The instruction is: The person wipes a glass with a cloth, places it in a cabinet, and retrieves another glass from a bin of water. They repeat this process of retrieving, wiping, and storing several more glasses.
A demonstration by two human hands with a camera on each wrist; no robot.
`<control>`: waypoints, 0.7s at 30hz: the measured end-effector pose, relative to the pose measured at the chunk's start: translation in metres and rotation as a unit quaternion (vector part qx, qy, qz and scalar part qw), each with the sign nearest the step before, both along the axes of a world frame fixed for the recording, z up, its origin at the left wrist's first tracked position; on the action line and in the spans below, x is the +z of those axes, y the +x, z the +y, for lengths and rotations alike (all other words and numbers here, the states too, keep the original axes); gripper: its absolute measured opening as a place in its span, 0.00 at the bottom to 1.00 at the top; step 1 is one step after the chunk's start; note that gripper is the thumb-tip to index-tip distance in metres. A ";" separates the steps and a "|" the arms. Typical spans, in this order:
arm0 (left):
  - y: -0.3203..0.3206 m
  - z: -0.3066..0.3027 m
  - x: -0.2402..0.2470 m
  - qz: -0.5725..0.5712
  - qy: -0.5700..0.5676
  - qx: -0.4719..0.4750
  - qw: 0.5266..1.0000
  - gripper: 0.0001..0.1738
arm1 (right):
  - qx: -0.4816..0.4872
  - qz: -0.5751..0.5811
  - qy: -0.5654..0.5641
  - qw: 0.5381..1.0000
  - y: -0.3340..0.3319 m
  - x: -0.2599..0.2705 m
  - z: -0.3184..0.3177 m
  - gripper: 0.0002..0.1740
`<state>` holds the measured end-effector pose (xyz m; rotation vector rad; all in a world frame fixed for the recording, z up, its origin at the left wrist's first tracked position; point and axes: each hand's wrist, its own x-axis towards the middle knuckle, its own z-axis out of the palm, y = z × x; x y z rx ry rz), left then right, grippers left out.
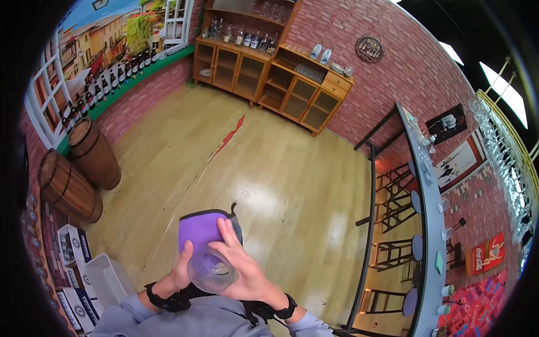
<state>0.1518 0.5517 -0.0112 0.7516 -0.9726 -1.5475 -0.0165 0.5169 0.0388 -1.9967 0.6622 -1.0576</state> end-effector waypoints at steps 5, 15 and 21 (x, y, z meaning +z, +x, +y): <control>0.016 -0.078 -0.010 0.036 0.185 -0.164 0.968 0.30 | 0.121 -0.002 0.074 0.990 -0.005 -0.013 -0.071 0.45; -0.006 -0.255 -0.065 0.107 0.281 -0.204 0.932 0.36 | 0.250 -0.023 0.121 0.960 -0.031 -0.050 -0.267 0.50; -0.034 -0.384 -0.037 0.163 0.259 -0.113 0.945 0.36 | 0.122 -0.049 0.030 0.991 -0.064 -0.017 -0.400 0.44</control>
